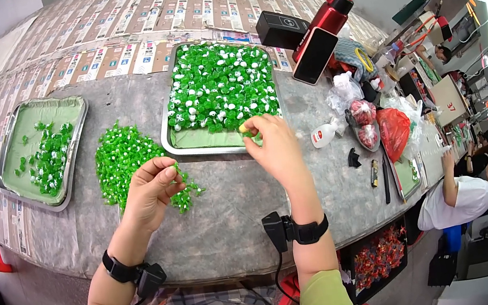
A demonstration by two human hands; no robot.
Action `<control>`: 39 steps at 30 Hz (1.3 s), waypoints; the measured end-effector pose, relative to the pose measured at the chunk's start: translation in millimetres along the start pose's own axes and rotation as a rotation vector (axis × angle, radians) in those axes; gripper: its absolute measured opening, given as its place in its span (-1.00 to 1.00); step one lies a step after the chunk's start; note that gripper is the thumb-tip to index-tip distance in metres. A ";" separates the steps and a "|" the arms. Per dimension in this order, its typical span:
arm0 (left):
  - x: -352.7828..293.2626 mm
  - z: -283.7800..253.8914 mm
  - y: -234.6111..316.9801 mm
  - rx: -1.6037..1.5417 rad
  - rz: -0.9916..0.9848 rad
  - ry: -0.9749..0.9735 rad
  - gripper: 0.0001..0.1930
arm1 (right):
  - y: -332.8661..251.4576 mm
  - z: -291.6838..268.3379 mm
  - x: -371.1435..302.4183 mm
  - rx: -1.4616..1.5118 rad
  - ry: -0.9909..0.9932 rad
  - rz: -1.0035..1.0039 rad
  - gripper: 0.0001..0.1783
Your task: The person applies glue onto small green plastic pieces with a glue bottle and joins them to white pieces by hand.
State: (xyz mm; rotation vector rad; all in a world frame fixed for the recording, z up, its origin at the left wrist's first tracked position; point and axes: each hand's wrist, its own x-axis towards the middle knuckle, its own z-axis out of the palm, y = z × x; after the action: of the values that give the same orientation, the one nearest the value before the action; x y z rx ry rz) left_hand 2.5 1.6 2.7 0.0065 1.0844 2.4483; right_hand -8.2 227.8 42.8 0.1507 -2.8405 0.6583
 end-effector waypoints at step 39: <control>0.2 4.1 -3.4 -0.118 -0.084 -0.028 -0.88 | -48.1 41.1 -39.4 1.263 -0.198 0.112 -0.76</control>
State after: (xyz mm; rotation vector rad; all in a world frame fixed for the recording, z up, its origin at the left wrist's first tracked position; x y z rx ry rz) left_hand 4.4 6.6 3.2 -0.0414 0.9090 2.4255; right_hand 29.4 168.5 17.8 0.2474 -2.1173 2.4226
